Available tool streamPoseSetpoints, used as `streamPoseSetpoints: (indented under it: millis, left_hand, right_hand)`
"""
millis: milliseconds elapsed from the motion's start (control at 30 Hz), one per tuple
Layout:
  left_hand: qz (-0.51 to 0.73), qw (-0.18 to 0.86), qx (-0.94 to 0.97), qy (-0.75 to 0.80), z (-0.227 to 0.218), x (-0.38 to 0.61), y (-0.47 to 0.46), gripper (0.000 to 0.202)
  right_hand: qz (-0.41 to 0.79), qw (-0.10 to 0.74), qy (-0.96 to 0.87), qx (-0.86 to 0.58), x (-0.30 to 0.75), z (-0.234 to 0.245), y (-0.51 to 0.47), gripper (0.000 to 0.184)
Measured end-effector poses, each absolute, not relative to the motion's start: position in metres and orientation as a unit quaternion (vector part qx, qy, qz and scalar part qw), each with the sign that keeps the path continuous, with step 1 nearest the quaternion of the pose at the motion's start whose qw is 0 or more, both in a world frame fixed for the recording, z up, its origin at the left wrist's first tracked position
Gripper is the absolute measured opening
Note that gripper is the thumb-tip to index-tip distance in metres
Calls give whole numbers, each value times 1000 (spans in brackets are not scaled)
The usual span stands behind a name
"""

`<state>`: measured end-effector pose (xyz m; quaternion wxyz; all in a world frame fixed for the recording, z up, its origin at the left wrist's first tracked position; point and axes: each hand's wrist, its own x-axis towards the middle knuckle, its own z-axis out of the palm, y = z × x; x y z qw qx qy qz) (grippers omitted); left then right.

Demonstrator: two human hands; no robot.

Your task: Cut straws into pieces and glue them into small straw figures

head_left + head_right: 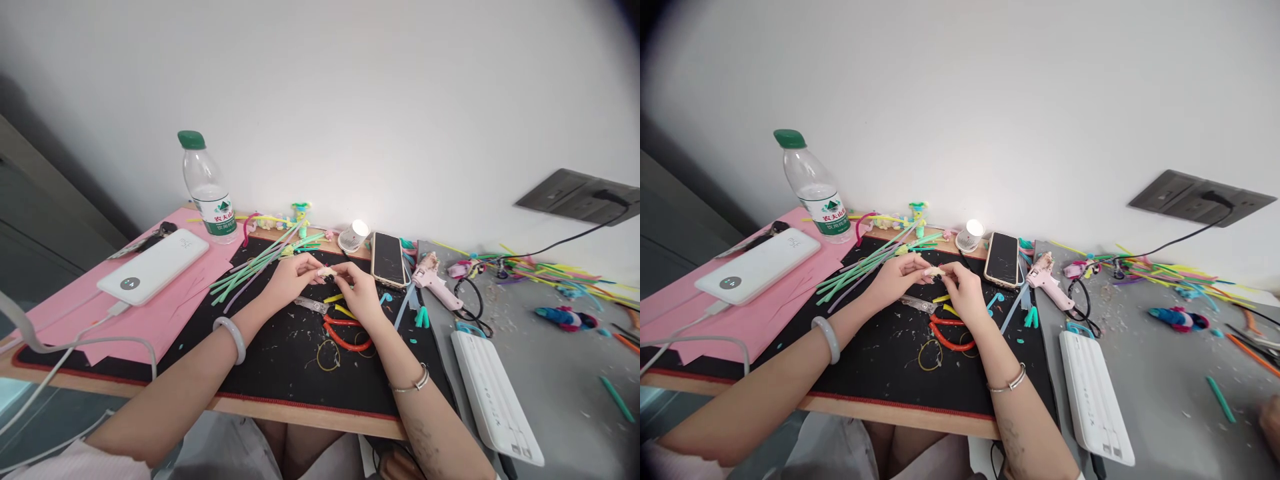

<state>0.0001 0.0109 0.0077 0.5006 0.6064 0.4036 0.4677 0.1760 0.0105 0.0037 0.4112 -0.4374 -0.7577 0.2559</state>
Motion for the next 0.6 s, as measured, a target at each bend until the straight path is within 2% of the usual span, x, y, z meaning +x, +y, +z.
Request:
streamPoseSetpoints:
  millis: [233,400,600]
  left_hand:
    - [471,499,607,402,8,0,12,15]
    - [465,481,629,396,10,0,11,15]
    - [452,483,643,387,6,1,11,16]
  right_hand:
    - [258,421,-747,-446,175,7,9,11]
    - [395,453,-678,-423,173,8,10,21]
    - [468,456,-621,-434,173,7,12,10]
